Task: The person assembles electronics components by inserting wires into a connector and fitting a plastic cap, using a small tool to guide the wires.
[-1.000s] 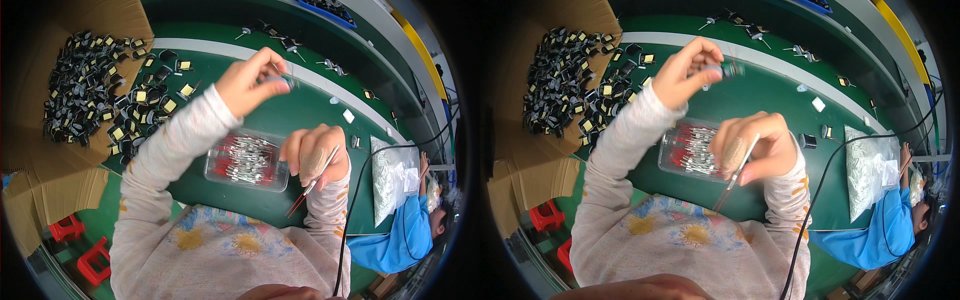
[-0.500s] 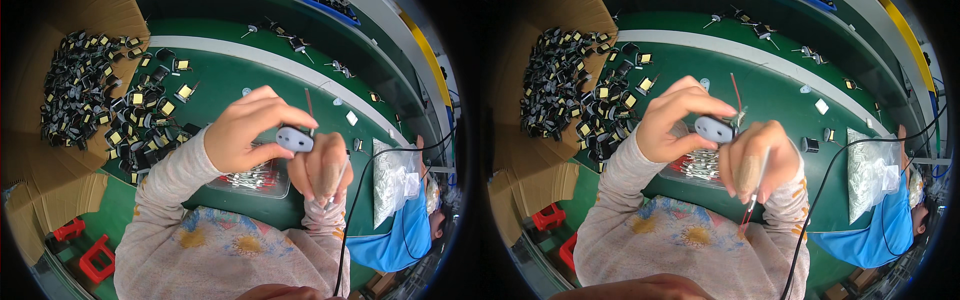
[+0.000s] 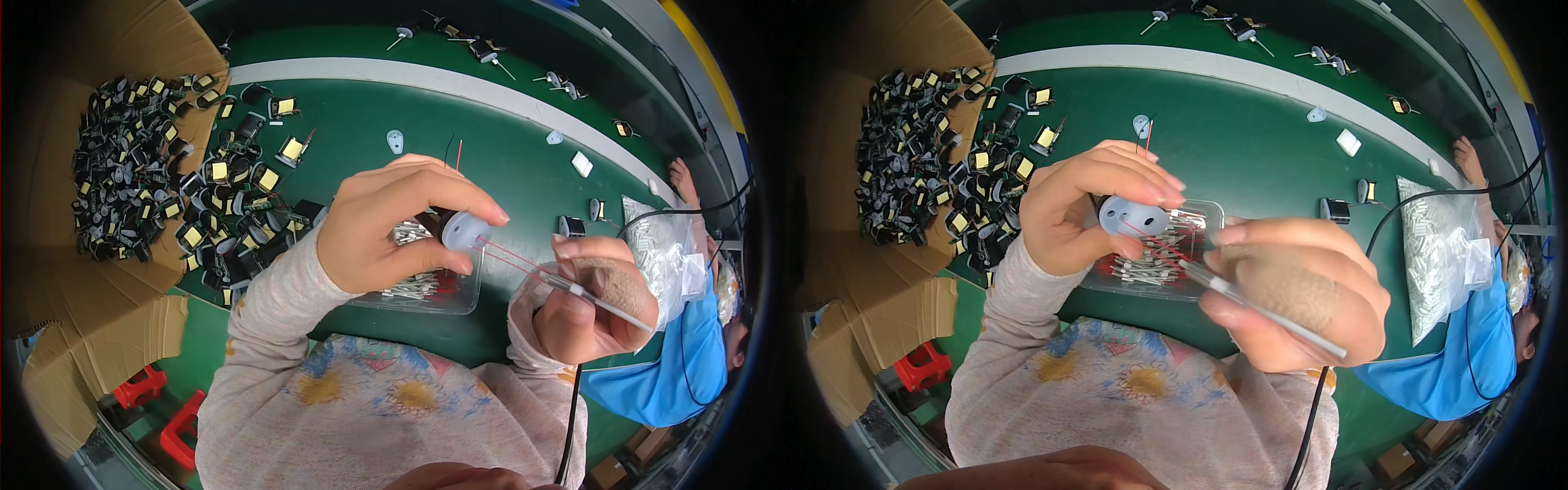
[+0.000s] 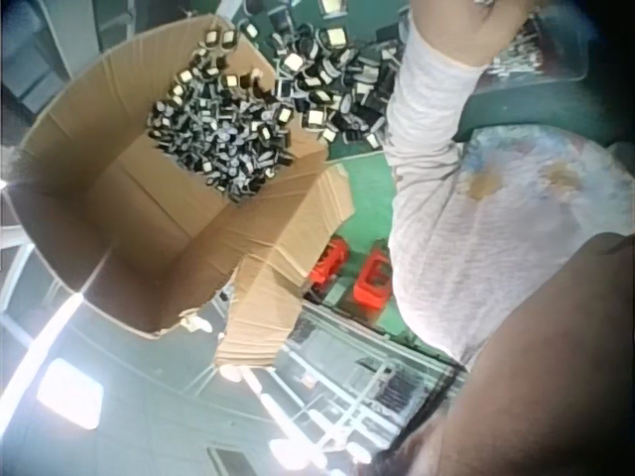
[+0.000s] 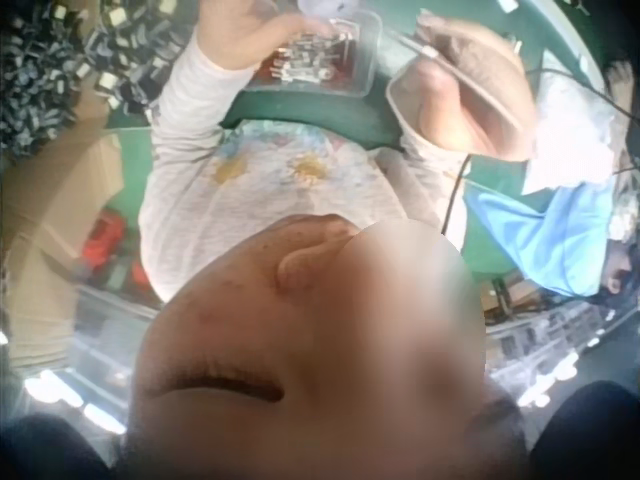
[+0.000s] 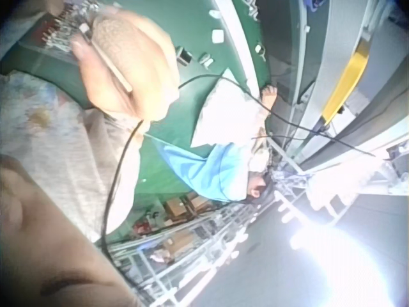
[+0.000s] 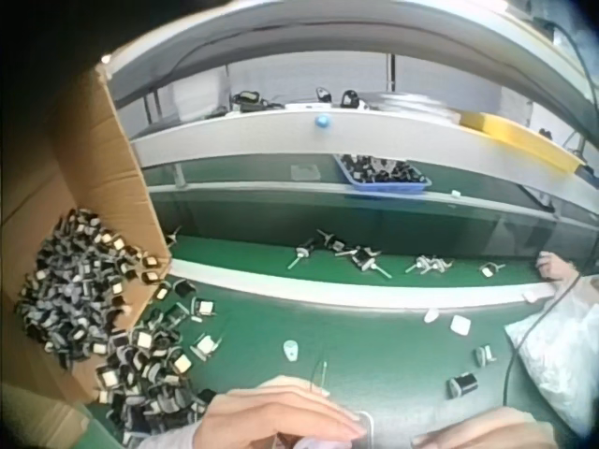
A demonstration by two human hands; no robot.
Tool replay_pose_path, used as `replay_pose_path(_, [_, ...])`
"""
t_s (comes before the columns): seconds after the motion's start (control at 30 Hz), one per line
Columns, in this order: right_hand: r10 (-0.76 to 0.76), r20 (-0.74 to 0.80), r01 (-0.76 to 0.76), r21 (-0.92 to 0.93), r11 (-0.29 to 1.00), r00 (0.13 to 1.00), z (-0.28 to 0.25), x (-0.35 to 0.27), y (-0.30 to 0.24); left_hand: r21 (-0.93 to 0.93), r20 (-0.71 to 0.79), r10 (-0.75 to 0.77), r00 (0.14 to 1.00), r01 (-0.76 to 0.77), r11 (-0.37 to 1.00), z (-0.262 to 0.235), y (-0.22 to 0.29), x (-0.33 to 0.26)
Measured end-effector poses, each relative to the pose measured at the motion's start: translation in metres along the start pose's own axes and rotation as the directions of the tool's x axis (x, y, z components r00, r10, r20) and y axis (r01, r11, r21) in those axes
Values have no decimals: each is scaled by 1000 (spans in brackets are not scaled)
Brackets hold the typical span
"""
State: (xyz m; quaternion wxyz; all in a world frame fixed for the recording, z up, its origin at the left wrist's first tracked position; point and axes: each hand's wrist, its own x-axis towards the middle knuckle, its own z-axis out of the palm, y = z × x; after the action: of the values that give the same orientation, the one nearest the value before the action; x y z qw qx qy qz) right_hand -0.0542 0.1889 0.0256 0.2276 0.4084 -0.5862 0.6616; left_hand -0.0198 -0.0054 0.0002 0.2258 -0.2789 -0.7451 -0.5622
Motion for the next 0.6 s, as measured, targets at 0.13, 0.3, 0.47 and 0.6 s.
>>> replay_pose_path(0.13, [80, -32, -80, 15, 997, 996, -1, 0, -1, -15, 18, -67, 998, 67, 998, 3, 3, 1])
replay_pose_path(0.3, [131, -67, -130, 19, 991, 989, 7, 1, 2, -21, 12, -67, 998, 67, 998, 1, 3, -2])
replay_pose_path(0.47, [94, -34, -96, -61, 993, 995, 1, 0, -2, 34, 2, -18, 1000, 18, 999, 0, 3, -2])
replay_pose_path(0.6, [-165, 281, 222, -185, 957, 945, -7, 6, -6, 34, -41, 17, 999, -16, 999, 4, 1, 1])
